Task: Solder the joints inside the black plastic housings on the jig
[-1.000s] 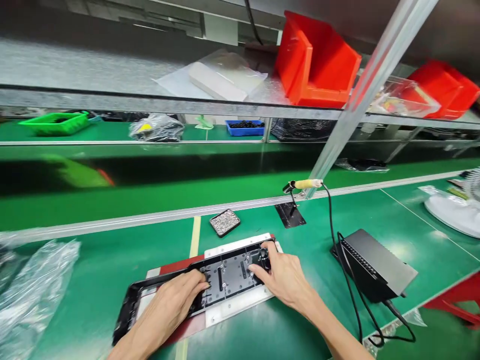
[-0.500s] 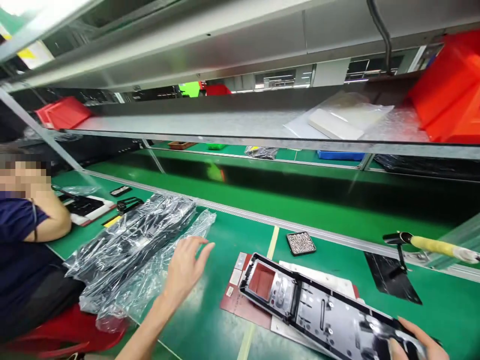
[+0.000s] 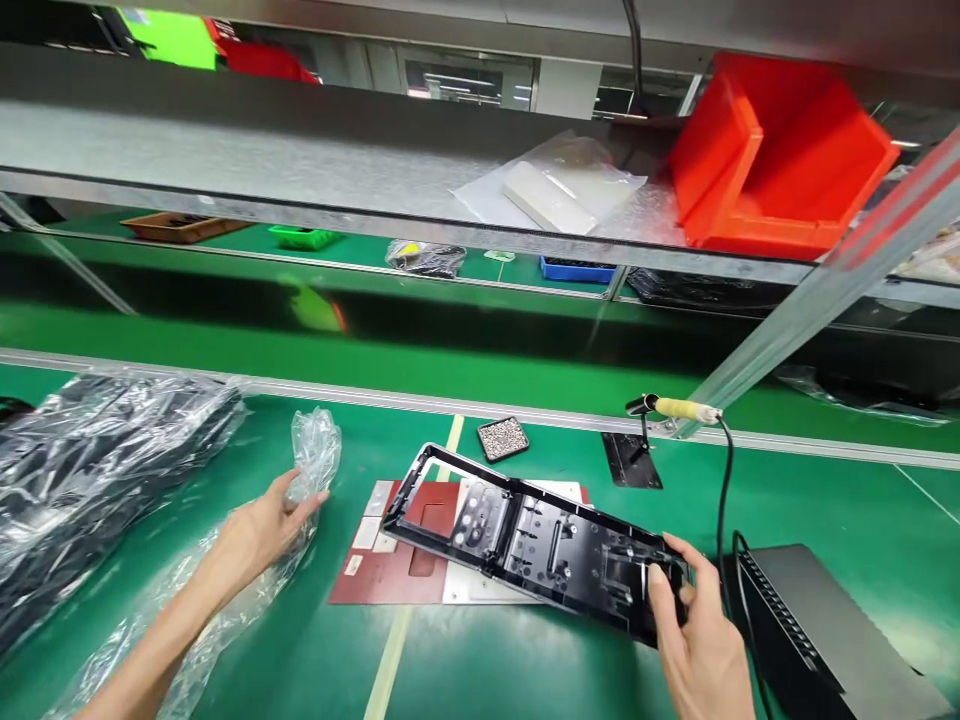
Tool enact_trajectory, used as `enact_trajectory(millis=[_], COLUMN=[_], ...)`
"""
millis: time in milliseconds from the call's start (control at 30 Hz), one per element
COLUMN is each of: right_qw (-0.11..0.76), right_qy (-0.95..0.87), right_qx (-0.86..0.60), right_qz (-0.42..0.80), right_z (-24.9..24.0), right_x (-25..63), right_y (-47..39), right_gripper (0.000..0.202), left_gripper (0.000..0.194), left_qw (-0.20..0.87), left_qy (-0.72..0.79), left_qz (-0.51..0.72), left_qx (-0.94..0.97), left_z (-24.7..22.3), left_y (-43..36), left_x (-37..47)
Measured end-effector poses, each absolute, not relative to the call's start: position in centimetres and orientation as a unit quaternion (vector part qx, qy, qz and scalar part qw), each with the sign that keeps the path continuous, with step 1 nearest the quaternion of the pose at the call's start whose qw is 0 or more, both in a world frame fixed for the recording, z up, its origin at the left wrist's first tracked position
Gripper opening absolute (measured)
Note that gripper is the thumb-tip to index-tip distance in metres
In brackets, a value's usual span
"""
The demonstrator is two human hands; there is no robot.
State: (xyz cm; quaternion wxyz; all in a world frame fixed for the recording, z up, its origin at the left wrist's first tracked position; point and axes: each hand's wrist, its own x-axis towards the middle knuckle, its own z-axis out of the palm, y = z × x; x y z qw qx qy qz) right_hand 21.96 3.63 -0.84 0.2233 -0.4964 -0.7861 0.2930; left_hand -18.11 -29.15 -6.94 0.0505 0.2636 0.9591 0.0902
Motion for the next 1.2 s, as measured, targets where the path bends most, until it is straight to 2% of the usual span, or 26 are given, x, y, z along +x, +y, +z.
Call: enact_trajectory(millis=[67,133,233,367,633,1200], right_qw=[0.224,0.227,0.232,0.232,0.197,0.167], right_qy=[-0.791,-0.797,-0.808,-0.817,-0.824,-0.806], right_qx=[-0.489,-0.480,-0.465,-0.453,-0.439,-0.449], right_qz=[0.292,0.287,0.278,0.271,0.297,0.346], right_z=[-0.9,-1.0,-1.0,-0.6,-0.6,-0.5], right_x=[22.0,21.9,21.4,20.3,19.6,19.1], right_y=[3.8,4.0,4.2,4.3,4.7,4.7], right_gripper=[0.052,0.052,0.051,0.049,0.044,0.045], left_gripper=[0.066,0.063,0.057,0.058,0.052,0.054], left_qw=[0.105,0.112,0.043,-0.073,-0.063,-0.068], left_qy=[0.959,0.962,0.965,0.915,0.909,0.904], left_qz=[0.140,0.159,0.135,0.100,0.105,0.080], left_qx=[0.224,0.194,0.223,0.384,0.398,0.414], left_z=[-5.9,-5.1,-5.1,-7.2,-10.9,-11.3], left_y=[-29.1,-29.5,-30.6,-32.1,-32.6,-32.6], left_x=[-17.9,-17.8,-18.2,-19.0,-18.7,-18.3])
